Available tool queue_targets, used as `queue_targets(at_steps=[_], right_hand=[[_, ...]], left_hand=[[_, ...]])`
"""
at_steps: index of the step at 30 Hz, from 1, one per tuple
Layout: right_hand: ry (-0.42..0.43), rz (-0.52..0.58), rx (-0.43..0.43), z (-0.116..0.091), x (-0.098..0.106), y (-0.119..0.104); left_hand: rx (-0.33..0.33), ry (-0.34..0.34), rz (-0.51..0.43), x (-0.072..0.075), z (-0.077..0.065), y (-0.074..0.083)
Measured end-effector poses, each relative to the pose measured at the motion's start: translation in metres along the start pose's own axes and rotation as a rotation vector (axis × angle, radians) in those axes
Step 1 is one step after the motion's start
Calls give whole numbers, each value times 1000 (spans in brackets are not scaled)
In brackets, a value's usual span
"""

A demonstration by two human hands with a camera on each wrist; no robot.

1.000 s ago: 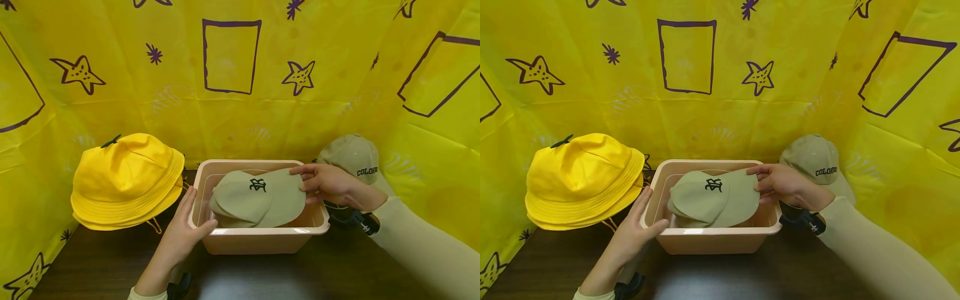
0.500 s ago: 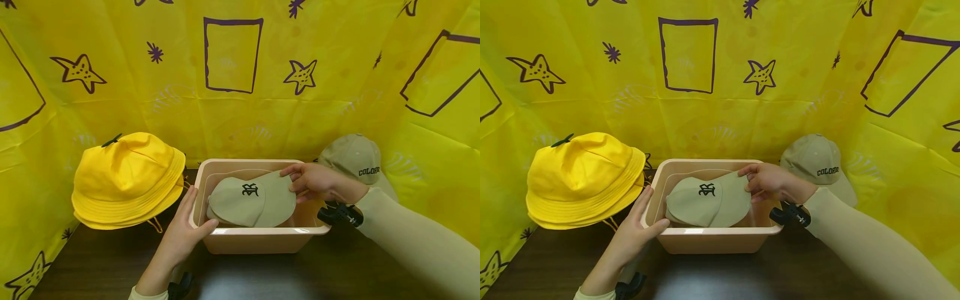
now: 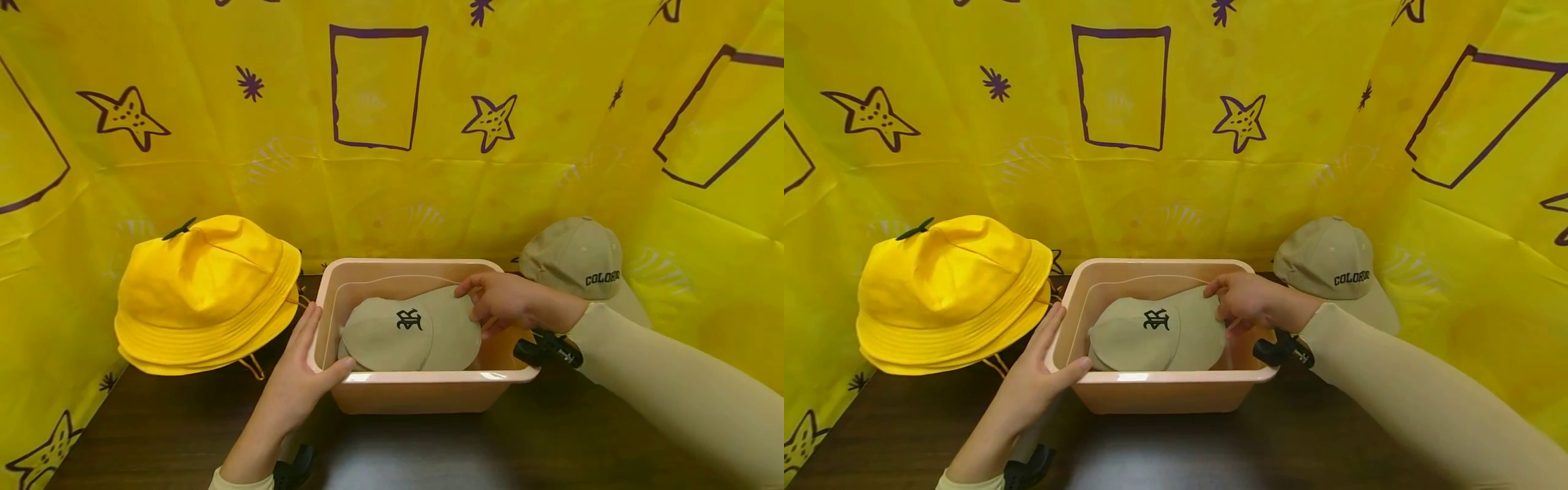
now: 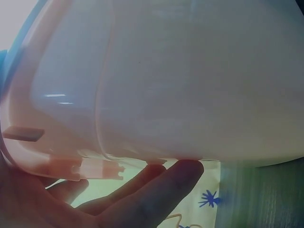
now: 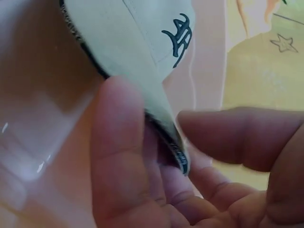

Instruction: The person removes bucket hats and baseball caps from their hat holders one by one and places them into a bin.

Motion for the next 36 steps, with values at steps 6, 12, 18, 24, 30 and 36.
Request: queue_targets(at_steps=[6, 12, 18, 24, 30, 36], right_hand=[[5, -62, -45, -1, -5, -1], [-7, -149, -49, -2, -10, -1], [-10, -268, -51, -4, -14, -6], [-19, -348, -49, -6, -18, -8], [-59, -380, -65, -6, -24, -11], [-228, -520, 69, -7, -40, -19]], left_hand=[[-1, 6, 4, 0, -1, 0], [3, 4, 3, -1, -1, 1], [1, 4, -1, 0, -2, 1], [1, 0, -11, 0, -2, 2], [-7, 0, -4, 0, -2, 1], [-19, 1, -7, 0, -1, 2]])
Point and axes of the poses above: each hand's wrist, its own z-axis towards the middle knuckle, its own x-axis out of the back of the hand, y = z × x, the point moved 4 cm from there along z, towards the middle knuckle, and after that the axes turned 3 degrees about -x, right-handed, at the moved point
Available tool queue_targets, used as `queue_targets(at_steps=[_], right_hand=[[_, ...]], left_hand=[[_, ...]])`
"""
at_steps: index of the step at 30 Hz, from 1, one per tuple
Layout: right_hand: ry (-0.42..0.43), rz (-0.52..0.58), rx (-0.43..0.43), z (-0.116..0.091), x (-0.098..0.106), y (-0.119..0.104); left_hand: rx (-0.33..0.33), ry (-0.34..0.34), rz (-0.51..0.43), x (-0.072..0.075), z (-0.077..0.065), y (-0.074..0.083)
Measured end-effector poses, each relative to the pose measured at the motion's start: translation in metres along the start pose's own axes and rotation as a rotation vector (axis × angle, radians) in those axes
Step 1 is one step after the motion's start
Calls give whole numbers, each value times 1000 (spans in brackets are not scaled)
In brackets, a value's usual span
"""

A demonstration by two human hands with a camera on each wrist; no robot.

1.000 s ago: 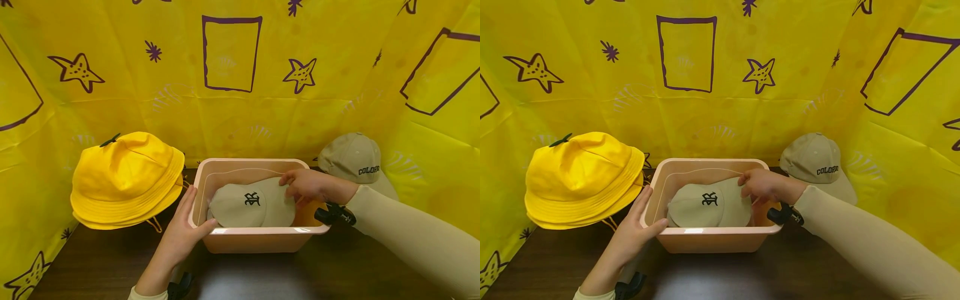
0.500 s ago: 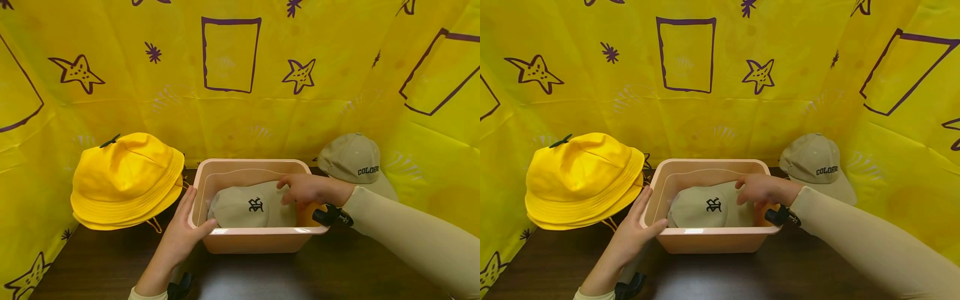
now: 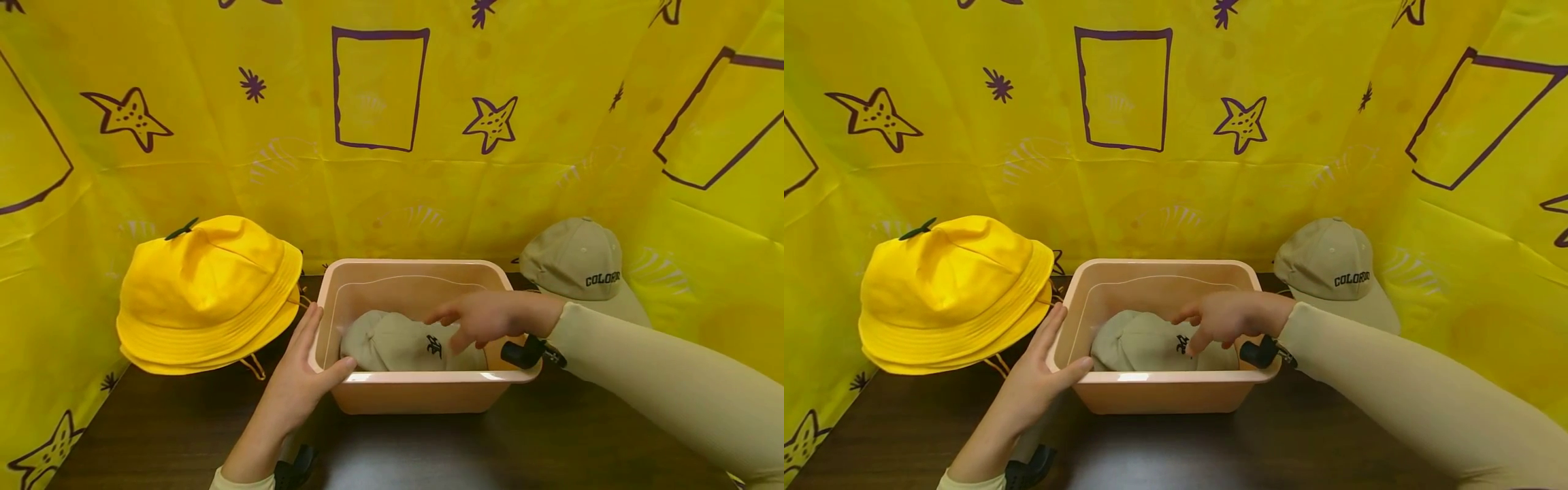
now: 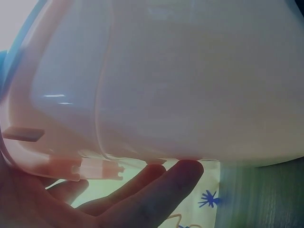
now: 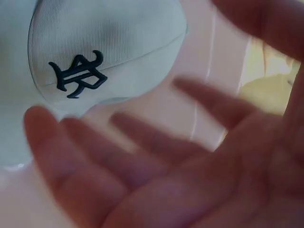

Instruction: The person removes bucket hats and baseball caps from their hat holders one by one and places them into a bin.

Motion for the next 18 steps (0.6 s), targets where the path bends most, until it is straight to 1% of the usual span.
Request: queue_targets(at_steps=[3, 5, 8, 10, 13, 16, 18], right_hand=[[-37, -229, 138, 3, -7, -10], [-38, -379, 233, 5, -12, -17], [-30, -559, 350, 10, -20, -25], [-30, -644, 391, 15, -26, -28], [-43, -755, 427, 23, -35, -30], [-59, -846, 446, 30, -43, -31], [-70, -884, 446, 34, -48, -31]], left_hand=[[-8, 1, 4, 1, 0, 1], [-11, 1, 10, 1, 0, 1], [-14, 1, 13, 0, 0, 2], [-14, 0, 12, 0, 1, 2], [-5, -3, 9, 0, 1, 1], [6, -5, 9, 0, 1, 0], [9, -6, 14, 0, 0, 0]])
Point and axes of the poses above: each hand's wrist, its own z-axis towards the middle knuckle, its own x-axis out of the back of the hand, y = z × x, the point moved 4 cm from there along z, towards the middle knuckle, and after that the axes turned 3 degrees about -x, right-handed, at the moved point
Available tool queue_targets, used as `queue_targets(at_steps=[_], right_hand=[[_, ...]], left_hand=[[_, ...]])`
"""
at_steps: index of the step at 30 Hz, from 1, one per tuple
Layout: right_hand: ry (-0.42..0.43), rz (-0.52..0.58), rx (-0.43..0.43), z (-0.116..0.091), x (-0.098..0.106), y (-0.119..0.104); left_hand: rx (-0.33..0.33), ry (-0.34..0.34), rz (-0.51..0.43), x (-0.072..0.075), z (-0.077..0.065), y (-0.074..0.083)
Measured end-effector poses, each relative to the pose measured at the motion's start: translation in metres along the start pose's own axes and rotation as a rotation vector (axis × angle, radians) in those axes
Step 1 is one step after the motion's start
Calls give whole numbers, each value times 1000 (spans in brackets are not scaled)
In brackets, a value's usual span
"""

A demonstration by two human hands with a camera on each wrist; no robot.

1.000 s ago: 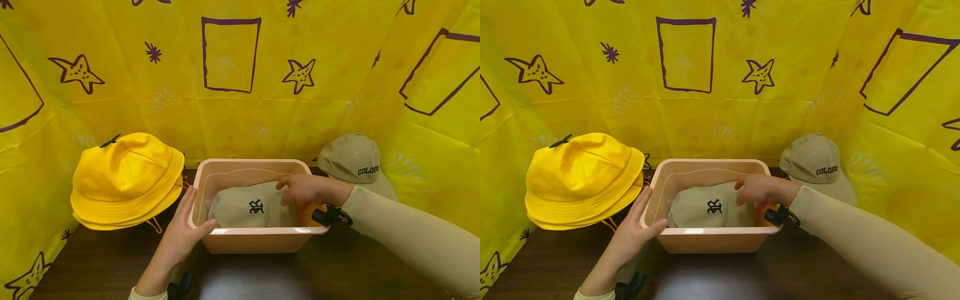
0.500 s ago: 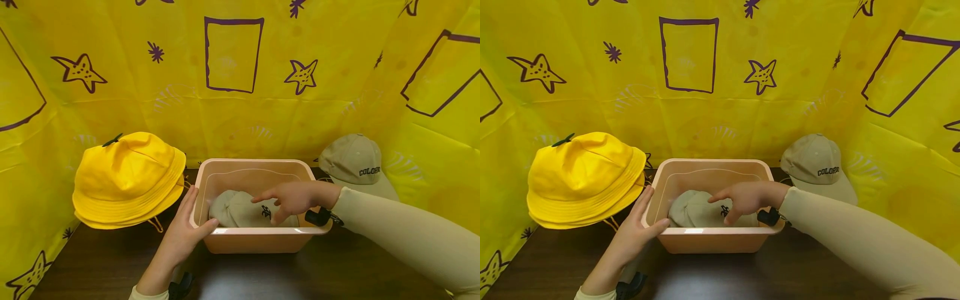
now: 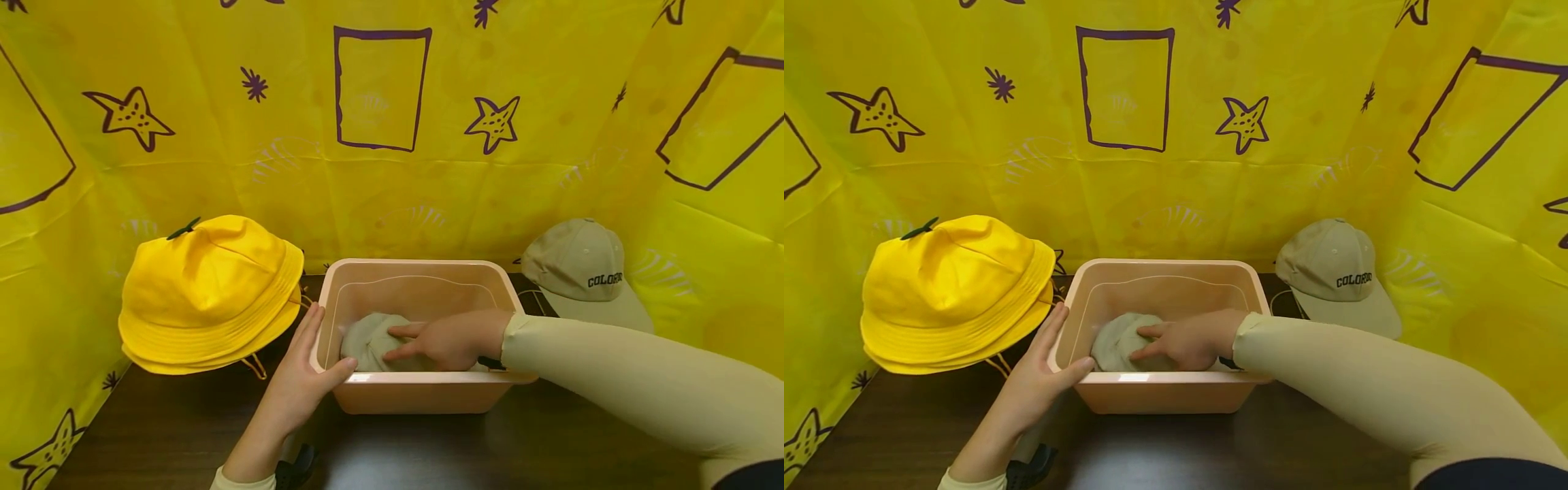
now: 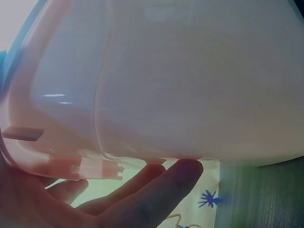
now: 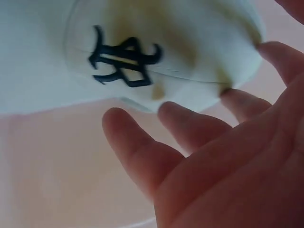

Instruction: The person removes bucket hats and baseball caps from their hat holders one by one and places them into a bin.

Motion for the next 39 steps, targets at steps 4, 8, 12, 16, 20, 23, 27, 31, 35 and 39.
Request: queue_targets(at_steps=[4, 8, 12, 16, 20, 23, 27, 31, 35, 39], right_hand=[[-27, 0, -22, 8, -6, 1], [-31, -52, -33, 17, -11, 3], [-38, -123, -44, 25, -14, 4], [-56, -175, -65, 33, -18, 6], [-66, -203, -61, 43, -25, 9], [-91, -185, -54, 49, -30, 11], [-122, -198, -62, 54, -35, 13], [-150, -213, -67, 57, -37, 14], [-189, -216, -75, 61, -39, 16], [-226, -262, -78, 66, -43, 19]], left_hand=[[2, 0, 18, -1, 0, 0], [-1, 4, 32, 0, -1, 0], [-2, 5, 28, 1, -1, 1], [-1, 4, 17, 1, -1, 1], [11, -3, 19, 1, -1, 2], [15, -5, 21, 1, 0, 2], [10, -2, 20, 0, 0, 2], [8, -1, 21, 0, 0, 3], [5, 4, 31, 0, 0, 2], [2, 8, 33, 0, 0, 1]])
Point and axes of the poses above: each hand's wrist, its own z-axis towards the middle knuckle, its own x-axis out of the back of the hand, y = z × x, the point moved 4 cm from there along z, towards the middle knuckle, and after that the axes turned 3 degrees about -x, right-handed, at the moved point
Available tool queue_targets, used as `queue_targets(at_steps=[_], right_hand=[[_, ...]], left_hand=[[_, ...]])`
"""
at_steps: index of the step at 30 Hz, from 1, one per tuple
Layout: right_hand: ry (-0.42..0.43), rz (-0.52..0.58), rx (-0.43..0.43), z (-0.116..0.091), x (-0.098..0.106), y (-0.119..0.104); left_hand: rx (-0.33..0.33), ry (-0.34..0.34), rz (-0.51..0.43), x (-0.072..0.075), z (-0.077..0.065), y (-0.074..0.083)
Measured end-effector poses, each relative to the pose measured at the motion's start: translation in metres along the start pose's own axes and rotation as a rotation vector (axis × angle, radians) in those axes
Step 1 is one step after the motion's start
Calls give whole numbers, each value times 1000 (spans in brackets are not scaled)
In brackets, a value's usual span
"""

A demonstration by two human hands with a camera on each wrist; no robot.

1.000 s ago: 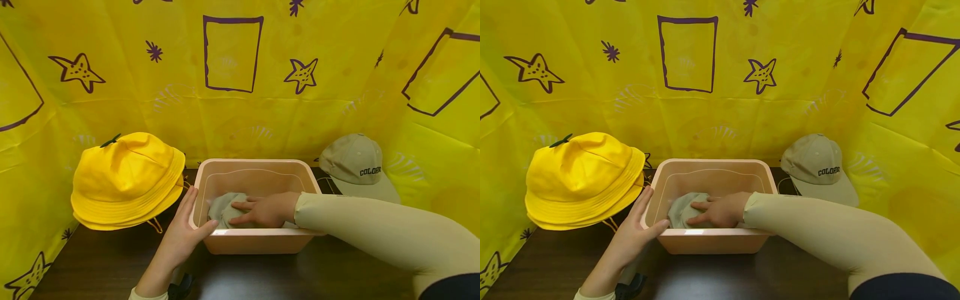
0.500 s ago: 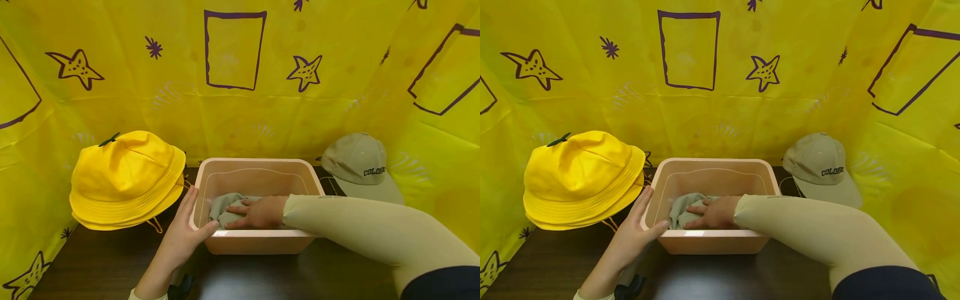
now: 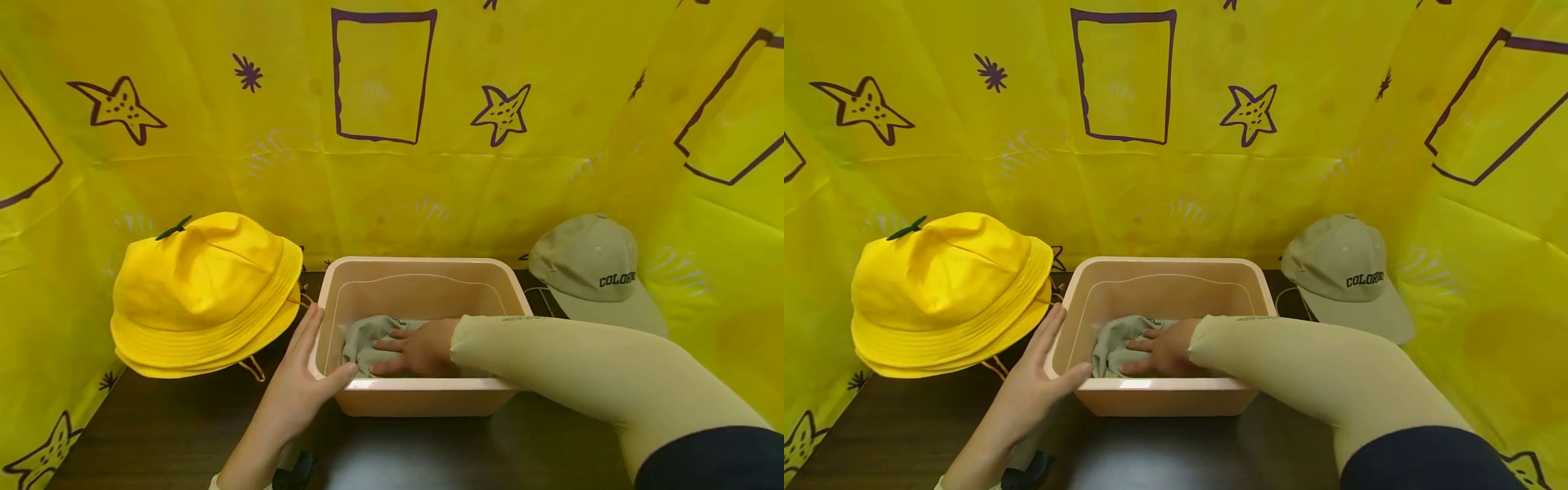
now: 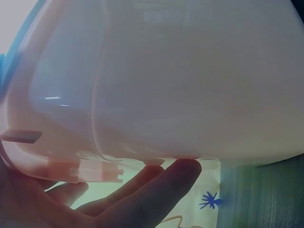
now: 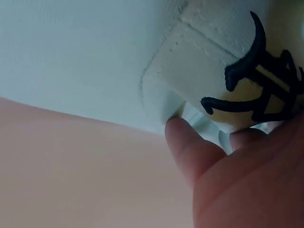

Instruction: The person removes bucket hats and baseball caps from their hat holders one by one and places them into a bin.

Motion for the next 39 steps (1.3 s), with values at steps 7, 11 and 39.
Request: queue_targets(at_steps=[7, 11, 39], right_hand=[[-55, -55, -34, 6, -4, -4], [-64, -128, -38, 4, -2, -8], [-19, -125, -38, 1, 6, -9]], left_hand=[[0, -5, -2, 0, -1, 0], [-3, 6, 8, 1, -1, 1], [12, -2, 35, 2, -3, 4]])
Point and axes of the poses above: each hand's wrist, its own z-axis towards the middle knuckle, its own x-axis out of the back of the hand, y = z × x, the point moved 4 cm from there along z, towards the middle knuckle, and after that the axes turned 3 degrees about -x, right-handed, at the moved point
